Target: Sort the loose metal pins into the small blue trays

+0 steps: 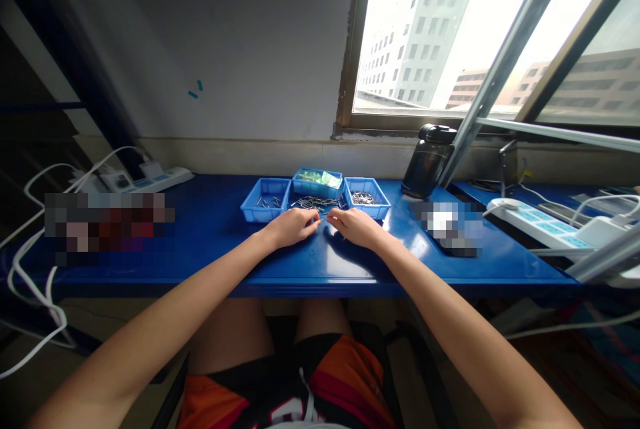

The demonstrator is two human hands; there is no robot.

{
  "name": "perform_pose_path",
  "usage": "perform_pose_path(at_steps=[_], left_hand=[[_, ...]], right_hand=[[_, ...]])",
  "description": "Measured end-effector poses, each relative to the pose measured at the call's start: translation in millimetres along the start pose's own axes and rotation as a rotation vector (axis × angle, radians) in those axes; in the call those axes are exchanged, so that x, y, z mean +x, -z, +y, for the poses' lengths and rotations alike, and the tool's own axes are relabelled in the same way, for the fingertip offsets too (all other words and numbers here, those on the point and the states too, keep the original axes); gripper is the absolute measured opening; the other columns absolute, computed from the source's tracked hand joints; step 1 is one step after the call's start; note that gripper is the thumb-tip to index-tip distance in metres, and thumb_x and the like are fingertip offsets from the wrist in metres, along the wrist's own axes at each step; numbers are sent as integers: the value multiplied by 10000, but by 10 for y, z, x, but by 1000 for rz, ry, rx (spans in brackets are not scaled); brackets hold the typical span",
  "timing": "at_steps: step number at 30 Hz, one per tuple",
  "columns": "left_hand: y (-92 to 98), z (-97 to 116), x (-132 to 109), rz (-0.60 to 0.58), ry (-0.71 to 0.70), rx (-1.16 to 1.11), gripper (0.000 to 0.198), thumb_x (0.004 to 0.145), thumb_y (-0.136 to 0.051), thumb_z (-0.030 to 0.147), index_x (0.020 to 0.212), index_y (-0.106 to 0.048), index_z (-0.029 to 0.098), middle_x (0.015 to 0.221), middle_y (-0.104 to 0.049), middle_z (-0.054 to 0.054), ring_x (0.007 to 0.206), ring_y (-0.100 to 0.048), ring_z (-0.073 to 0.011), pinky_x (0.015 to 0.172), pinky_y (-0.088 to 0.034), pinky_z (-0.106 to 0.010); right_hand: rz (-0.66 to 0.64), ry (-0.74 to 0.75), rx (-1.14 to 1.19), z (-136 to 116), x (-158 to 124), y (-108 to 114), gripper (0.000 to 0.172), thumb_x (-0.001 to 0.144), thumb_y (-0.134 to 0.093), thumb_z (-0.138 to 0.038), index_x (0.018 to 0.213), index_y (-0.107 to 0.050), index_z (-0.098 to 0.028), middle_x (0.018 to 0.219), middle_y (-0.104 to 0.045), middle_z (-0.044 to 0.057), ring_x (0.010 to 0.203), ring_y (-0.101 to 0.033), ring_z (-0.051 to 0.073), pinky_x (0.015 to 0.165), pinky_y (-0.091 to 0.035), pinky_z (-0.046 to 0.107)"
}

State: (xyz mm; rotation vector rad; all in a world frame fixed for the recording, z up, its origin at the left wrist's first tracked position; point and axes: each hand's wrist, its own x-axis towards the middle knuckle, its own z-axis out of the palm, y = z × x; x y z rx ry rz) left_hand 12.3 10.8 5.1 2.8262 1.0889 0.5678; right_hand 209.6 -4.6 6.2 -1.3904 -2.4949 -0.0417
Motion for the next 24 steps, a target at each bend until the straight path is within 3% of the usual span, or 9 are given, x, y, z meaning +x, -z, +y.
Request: perform_pose_path(at_steps=[7, 15, 24], left_hand=[[10, 1, 4, 21, 1, 13, 192, 873, -399, 279, 901, -557, 175, 803, -640, -47, 721, -609, -165, 636, -448, -235], [-31, -3, 23, 113, -93, -46, 166, 866, -417, 268, 935, -548, 193, 889, -616, -18, 803, -593, -145, 726, -454, -233], [6, 64, -1, 128, -102, 15, 138, 836, -438, 251, 926, -530, 201, 946, -583, -11, 771, -587, -134, 683, -459, -225]], right_hand=[[25, -9, -21, 26, -5, -10, 335, 919, -309, -355, 947, -600, -190, 684, -635, 43, 616, -564, 146, 568, -322, 218], [9, 93, 66, 12, 6, -37, 284, 903, -348, -300, 852, -600, -180, 688, -633, 42, 599, -550, 131, 574, -334, 221], [-11, 112, 152, 3, 9, -54, 283, 906, -351, -311, 874, -591, -165, 708, -641, 51, 601, -558, 130, 593, -366, 224]])
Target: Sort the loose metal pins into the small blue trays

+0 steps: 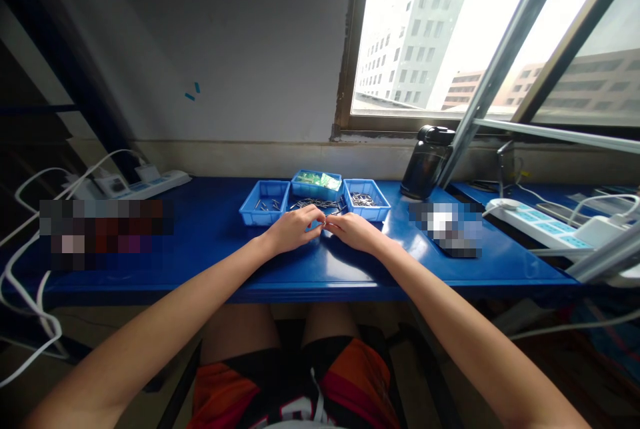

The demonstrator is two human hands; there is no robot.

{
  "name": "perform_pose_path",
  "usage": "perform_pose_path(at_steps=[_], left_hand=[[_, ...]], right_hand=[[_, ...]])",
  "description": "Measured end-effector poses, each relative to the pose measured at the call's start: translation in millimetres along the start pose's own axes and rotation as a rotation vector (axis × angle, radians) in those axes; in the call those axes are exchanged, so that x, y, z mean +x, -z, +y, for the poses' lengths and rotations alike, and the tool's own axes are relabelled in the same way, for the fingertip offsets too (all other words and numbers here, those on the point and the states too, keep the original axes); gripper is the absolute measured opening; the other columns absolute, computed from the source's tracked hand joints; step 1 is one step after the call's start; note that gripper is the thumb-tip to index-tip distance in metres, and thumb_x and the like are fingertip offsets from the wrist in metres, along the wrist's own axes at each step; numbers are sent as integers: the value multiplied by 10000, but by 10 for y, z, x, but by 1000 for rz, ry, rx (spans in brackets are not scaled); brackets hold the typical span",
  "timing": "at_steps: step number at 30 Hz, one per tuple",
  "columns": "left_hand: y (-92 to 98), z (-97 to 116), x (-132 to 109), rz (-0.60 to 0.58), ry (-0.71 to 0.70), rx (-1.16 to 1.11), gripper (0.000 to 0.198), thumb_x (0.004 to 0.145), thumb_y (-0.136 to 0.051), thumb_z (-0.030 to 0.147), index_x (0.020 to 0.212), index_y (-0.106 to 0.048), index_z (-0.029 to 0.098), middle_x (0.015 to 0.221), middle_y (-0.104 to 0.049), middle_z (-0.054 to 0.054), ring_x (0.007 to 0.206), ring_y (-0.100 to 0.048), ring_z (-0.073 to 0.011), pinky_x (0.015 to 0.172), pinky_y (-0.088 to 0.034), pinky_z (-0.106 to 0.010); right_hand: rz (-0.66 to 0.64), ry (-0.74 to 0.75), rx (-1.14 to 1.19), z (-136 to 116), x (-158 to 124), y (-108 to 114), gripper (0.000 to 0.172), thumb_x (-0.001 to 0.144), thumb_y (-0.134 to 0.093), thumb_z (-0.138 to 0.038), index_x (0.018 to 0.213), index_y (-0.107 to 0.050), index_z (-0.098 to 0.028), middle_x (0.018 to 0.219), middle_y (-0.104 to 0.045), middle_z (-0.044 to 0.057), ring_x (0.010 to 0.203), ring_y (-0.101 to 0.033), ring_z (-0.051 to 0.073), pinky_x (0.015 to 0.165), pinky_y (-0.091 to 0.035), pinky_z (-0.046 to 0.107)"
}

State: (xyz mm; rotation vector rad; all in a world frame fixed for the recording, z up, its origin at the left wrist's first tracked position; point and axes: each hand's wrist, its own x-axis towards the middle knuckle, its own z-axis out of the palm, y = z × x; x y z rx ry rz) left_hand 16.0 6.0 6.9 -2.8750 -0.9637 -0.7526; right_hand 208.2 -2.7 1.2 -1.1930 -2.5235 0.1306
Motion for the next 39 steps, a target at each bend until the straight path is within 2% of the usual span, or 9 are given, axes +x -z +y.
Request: perform_pose_path(at_steps=[6, 11, 15, 23, 29, 34, 39], left_hand=[[45, 39, -5, -4, 8, -7, 114, 780, -486, 244, 877, -511, 189, 879, -604, -13, 810, -584, -152, 688, -455, -229], [48, 25, -13, -38, 72, 48, 103, 778, -487, 274, 848, -503, 199, 787, -612, -3, 730, -591, -161, 635, -449, -242], [21, -4, -11, -69, 86, 66, 104, 780, -492, 278, 849, -507, 202, 787, -624, -5, 729, -596, -170, 624, -450, -248], [1, -38, 4, -96, 45, 51, 150, 842, -421, 240, 927, -540, 204, 898, -636, -21, 829, -601, -162, 692, -458, -239], [-23, -61, 4, -109, 119, 69, 195, 864, -396, 288, 901, -556, 183, 894, -642, -58, 798, -613, -191, 660, -467, -258], [-16, -45, 2, -113, 148, 55, 223, 878, -372, 285, 915, -563, 176, 886, -646, -63, 797, -616, -183, 681, -466, -249], [20, -12, -4, -67, 111, 61, 228, 883, -368, 287, 921, -569, 185, 899, -642, -53, 801, -612, -176, 687, -467, -248]], right_hand=[[11, -18, -10, -31, 5, 15, 262, 889, -385, -314, 975, -594, -180, 716, -646, 44, 633, -579, 140, 594, -366, 219], [31, -61, -71, -47, 0, 47, 264, 866, -432, -327, 1026, -592, -191, 564, -563, -8, 506, -491, 107, 526, -314, 206], [48, -59, -62, -51, -5, 50, 266, 861, -445, -349, 1014, -591, -187, 557, -548, -15, 495, -464, 94, 514, -304, 198], [51, -7, -44, -29, 1, 31, 306, 898, -361, -351, 943, -610, -178, 641, -618, 36, 541, -521, 118, 548, -334, 214], [75, -81, -97, 25, -1, 37, 330, 907, -343, -368, 907, -629, -202, 710, -657, 52, 608, -565, 145, 572, -339, 223], [72, -128, -124, 80, -6, 12, 323, 904, -354, -354, 910, -639, -203, 708, -662, 54, 632, -581, 152, 583, -342, 223], [40, -100, -120, 38, -6, 22, 302, 893, -374, -321, 890, -653, -204, 699, -662, 52, 621, -590, 155, 583, -356, 229]])
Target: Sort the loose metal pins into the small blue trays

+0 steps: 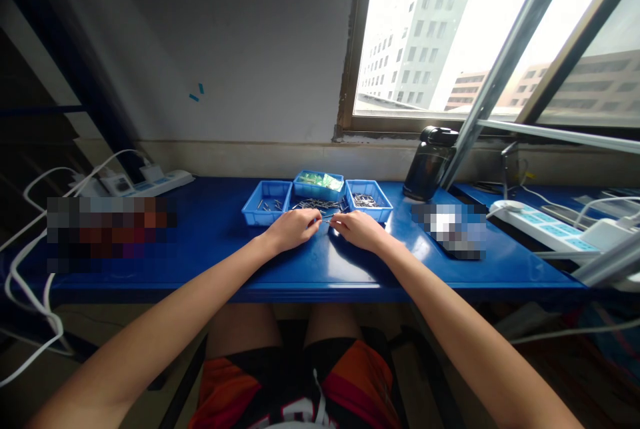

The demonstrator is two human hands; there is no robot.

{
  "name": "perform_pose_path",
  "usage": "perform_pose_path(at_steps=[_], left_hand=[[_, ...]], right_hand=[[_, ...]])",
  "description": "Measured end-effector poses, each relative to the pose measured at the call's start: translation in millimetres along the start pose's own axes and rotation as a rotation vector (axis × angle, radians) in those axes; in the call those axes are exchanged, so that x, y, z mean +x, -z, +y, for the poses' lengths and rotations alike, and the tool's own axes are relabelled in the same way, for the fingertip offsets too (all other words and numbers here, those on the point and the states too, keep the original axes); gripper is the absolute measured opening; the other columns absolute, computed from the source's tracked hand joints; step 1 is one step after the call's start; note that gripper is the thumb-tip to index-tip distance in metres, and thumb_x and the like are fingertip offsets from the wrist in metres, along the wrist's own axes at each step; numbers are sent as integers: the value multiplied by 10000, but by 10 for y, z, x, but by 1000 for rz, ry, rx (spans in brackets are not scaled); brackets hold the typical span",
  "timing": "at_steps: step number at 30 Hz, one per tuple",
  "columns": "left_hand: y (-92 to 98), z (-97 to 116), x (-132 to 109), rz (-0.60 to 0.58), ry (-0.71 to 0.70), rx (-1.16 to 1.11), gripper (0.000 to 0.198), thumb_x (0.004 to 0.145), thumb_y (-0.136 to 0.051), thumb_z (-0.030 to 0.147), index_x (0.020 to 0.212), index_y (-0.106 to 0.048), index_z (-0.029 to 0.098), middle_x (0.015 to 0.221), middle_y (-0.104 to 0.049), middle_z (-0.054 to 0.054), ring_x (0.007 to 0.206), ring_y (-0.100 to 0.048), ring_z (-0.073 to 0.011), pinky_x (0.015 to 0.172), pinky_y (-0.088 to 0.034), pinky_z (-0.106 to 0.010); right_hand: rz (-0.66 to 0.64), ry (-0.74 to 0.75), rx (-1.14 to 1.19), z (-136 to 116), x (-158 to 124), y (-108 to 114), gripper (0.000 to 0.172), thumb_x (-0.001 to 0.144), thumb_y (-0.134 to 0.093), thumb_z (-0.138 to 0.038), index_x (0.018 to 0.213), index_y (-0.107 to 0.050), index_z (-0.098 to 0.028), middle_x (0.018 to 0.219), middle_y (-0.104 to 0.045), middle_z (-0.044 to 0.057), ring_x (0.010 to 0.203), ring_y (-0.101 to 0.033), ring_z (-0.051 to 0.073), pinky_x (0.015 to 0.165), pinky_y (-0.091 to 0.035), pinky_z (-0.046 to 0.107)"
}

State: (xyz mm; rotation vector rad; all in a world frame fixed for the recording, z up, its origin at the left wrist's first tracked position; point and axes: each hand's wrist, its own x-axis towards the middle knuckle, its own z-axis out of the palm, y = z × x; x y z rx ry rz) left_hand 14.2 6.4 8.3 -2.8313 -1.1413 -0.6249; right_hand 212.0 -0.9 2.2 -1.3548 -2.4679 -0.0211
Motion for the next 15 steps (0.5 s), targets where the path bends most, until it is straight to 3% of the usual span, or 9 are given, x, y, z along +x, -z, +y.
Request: perform_pose_path(at_steps=[7, 15], left_hand=[[15, 24, -1, 30, -63, -5, 232, 883, -379, 302, 958, -576, 205, 910, -637, -27, 797, -610, -150, 714, -462, -235], [-6, 0, -6, -32, 46, 55, 238, 875, -376, 302, 896, -584, 188, 834, -657, -61, 766, -627, -196, 674, -469, -274]], right_hand=[[-5, 44, 27, -64, -4, 36, 263, 868, -423, -306, 846, -661, -198, 681, -654, 40, 610, -575, 141, 584, -364, 218], [68, -15, -22, -6, 4, 34, 277, 861, -433, -360, 818, -652, -196, 595, -604, 18, 506, -486, 108, 517, -300, 211]])
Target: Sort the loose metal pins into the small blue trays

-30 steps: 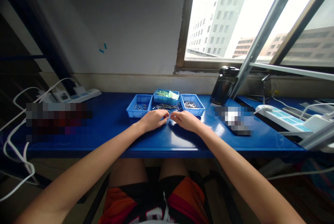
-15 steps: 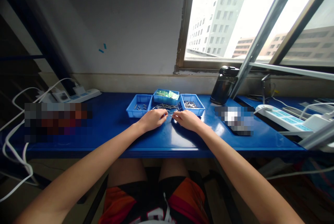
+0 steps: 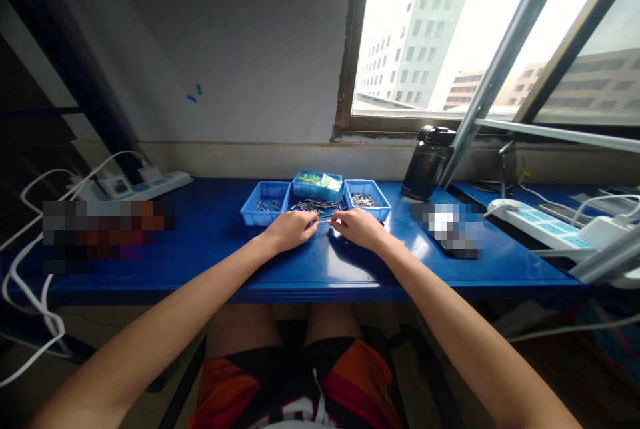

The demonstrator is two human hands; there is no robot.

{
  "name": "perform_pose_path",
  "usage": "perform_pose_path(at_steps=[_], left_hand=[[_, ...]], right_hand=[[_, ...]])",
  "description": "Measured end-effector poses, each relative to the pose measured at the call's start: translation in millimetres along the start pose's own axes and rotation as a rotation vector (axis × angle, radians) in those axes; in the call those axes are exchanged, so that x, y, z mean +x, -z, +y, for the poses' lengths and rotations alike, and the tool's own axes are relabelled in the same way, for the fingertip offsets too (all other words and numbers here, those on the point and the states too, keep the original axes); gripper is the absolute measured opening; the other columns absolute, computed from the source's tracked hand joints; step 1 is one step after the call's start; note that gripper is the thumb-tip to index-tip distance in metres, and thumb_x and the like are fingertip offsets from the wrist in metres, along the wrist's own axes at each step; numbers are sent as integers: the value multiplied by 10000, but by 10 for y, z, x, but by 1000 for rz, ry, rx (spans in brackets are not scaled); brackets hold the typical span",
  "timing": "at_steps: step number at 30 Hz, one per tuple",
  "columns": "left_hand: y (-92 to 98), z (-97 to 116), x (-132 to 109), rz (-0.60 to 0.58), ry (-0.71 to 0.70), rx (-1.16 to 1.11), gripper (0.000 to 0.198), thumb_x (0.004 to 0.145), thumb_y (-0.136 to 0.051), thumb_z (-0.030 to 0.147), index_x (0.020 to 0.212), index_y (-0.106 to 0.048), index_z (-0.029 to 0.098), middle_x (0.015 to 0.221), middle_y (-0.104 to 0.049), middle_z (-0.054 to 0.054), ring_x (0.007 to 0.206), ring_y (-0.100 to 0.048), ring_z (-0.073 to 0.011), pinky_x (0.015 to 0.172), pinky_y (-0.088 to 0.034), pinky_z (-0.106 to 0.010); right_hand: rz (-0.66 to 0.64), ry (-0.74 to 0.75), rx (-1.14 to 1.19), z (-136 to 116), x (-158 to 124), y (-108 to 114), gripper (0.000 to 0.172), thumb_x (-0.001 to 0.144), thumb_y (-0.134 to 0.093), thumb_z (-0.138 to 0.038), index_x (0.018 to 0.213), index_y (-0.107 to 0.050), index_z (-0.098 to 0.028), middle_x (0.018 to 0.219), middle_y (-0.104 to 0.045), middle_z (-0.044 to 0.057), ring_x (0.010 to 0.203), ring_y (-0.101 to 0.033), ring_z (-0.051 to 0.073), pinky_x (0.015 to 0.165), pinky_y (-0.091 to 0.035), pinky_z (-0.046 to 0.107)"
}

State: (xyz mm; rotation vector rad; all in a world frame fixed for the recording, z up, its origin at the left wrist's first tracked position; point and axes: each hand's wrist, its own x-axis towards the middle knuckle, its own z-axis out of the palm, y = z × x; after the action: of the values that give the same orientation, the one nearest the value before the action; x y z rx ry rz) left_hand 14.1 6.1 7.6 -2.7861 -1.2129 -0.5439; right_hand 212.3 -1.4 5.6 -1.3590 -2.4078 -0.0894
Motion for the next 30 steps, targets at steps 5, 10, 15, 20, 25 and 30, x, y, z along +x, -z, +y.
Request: perform_pose_path(at_steps=[5, 10, 15, 20, 25, 30], left_hand=[[-24, -19, -2, -69, 16, 16, 228, 860, -387, 286, 848, -589, 182, 825, -658, -73, 756, -633, -208, 674, -475, -289], [-19, -7, -5, -59, 8, 11, 235, 864, -380, 307, 876, -584, 191, 812, -655, -69, 760, -634, -215, 671, -475, -298], [-7, -3, -8, -53, 9, -28, 220, 853, -397, 291, 862, -591, 188, 842, -653, -66, 783, -625, -205, 687, -472, -285], [5, 11, -3, 5, -39, -97, 211, 844, -407, 263, 938, -586, 201, 919, -640, -41, 818, -612, -175, 703, -469, -253], [0, 10, 8, 37, -25, -122, 230, 856, -407, 296, 965, -586, 202, 903, -635, -31, 829, -606, -165, 728, -468, -250], [0, -9, 21, 61, -15, -140, 248, 865, -406, 321, 978, -592, 203, 924, -636, -31, 824, -602, -158, 718, -469, -244]], right_hand=[[54, 48, 35, -19, -21, 10, 304, 874, -401, -382, 874, -638, -193, 566, -580, 7, 487, -464, 98, 510, -296, 204], [158, 100, 38, -63, -46, 4, 314, 872, -396, -379, 875, -641, -182, 548, -567, 3, 474, -444, 86, 522, -309, 199], [142, 69, 41, -52, -35, 2, 301, 863, -401, -366, 870, -641, -185, 545, -563, -1, 460, -431, 82, 510, -302, 198], [86, 37, 28, -35, -16, -2, 270, 859, -407, -341, 902, -630, -194, 547, -564, -7, 459, -441, 88, 502, -292, 200], [44, 46, 20, -48, -15, -1, 279, 872, -394, -337, 935, -627, -197, 559, -582, 5, 475, -479, 104, 510, -295, 209], [31, 68, 32, -53, -22, -1, 290, 884, -378, -337, 947, -622, -195, 571, -596, 15, 501, -512, 118, 523, -314, 213]])
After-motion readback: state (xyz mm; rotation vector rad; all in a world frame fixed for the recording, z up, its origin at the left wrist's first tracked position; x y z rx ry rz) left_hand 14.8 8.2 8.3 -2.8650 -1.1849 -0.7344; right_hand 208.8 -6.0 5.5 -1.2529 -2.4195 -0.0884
